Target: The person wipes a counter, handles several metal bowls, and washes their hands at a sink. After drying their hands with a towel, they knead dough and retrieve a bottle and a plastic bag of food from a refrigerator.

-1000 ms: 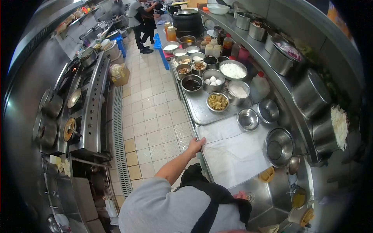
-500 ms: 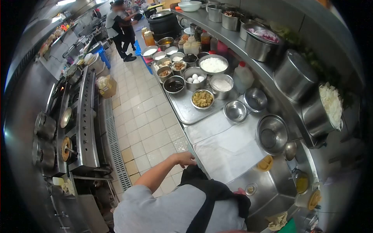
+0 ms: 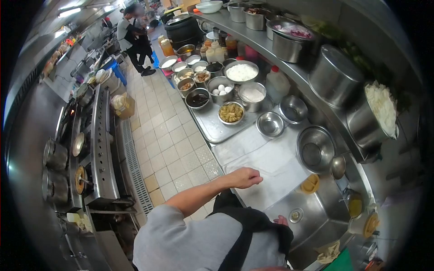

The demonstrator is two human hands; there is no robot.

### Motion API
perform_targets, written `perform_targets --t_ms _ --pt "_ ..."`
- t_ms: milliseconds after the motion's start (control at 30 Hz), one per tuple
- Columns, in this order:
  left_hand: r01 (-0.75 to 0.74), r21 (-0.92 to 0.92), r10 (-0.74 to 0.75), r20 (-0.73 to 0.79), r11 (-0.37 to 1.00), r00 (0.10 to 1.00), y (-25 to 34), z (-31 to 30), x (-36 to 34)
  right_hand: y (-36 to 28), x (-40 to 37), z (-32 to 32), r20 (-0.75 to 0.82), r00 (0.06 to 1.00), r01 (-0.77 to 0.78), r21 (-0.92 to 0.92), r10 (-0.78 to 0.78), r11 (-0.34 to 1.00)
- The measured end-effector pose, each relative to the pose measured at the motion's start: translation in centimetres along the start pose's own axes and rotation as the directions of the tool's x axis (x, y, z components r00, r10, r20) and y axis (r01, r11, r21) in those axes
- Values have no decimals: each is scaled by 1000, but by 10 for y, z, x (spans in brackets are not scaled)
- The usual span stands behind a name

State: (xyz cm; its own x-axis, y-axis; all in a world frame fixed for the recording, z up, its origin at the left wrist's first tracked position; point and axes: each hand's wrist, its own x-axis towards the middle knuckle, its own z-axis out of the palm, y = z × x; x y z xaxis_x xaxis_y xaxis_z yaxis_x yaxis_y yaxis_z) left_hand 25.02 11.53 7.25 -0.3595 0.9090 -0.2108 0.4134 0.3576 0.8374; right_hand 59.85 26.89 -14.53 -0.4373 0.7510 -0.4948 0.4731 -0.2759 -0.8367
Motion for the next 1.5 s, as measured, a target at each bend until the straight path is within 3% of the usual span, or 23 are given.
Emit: perform_targets --t_ms 133,200,233,333,400,533,600,633,700,733,800,833,900,933,1033,1100,1133,1167,1200,1233,1267,1400,1500 --pt "118 -71 -108 123 990 986 0 13 5 1 -3 -5 18 1000 -4 28 4 1000" --pt "-78 -14 78 -22 997 997 -5 28 3 5 -4 -10 23 999 22 52 -23 998" --pt "-76 -14 75 -22 997 997 -4 34 0 11 -1 -12 26 999 20 53 -22 998" --pt "-120 -123 92 -213 985 973 4 47 -9 25 5 -19 54 999 -5 70 1 998" --pt "-41 -192 11 -155 981 988 15 45 -17 28 2 -21 62 995 74 66 -78 995" --pt "55 -248 -78 -85 967 993 31 43 -35 18 2 -24 81 996 25 72 -31 997" --pt "208 -278 -221 -15 938 975 35 44 -43 18 1 -29 129 991 30 68 -38 997" --pt "209 -281 -223 -16 937 975 37 41 -46 20 1 -31 131 991 29 65 -37 997" --pt "300 -212 -291 73 930 954 39 33 -49 34 9 -35 98 988 130 -150 -116 980" --pt "292 -212 -284 68 933 957 31 33 -47 46 17 -39 96 987 139 -151 -125 979" --pt "190 -277 -202 -15 942 979 10 36 -43 81 33 -45 138 946 317 -203 -293 926" --pt "183 -276 -195 -15 944 981 7 31 -41 74 30 -41 131 945 320 -203 -298 925" --pt "152 -336 -158 10 930 987 1 22 -33 56 18 -44 92 989 129 -141 -117 982" --pt "148 -340 -151 17 929 988 -2 19 -26 45 14 -41 82 990 126 -145 -115 981" --pt "76 -217 -55 101 973 993 -15 11 -16 40 6 -24 37 999 -20 -63 22 998" --pt "-36 -191 48 58 981 997 -17 7 -4 58 6 -19 53 960 276 -358 -276 892" --pt "1 -240 18 75 971 997 -14 4 2 29 -8 -9 72 909 383 -538 -411 751" --pt "43 -277 -10 120 960 993 -10 0 6 -10 -31 1 -16 954 251 -504 -300 827" --pt "-9 -221 33 103 975 994 -7 0 10 -1 -34 -3 13 953 267 -514 -304 815" --pt "-72 -167 89 97 983 991 -4 -2 18 -16 -46 1 -66 983 123 -464 -173 877" --pt "-40 -247 74 131 968 989 3 -1 21 -16 -51 1 -100 994 5 -404 -50 915" --pt "37 -257 32 259 966 965 13 11 40 -23 -74 -9 -241 936 169 -334 -257 927" --pt "153 -191 -93 291 969 952 24 17 49 -16 -74 -16 -287 918 181 -307 -272 934"
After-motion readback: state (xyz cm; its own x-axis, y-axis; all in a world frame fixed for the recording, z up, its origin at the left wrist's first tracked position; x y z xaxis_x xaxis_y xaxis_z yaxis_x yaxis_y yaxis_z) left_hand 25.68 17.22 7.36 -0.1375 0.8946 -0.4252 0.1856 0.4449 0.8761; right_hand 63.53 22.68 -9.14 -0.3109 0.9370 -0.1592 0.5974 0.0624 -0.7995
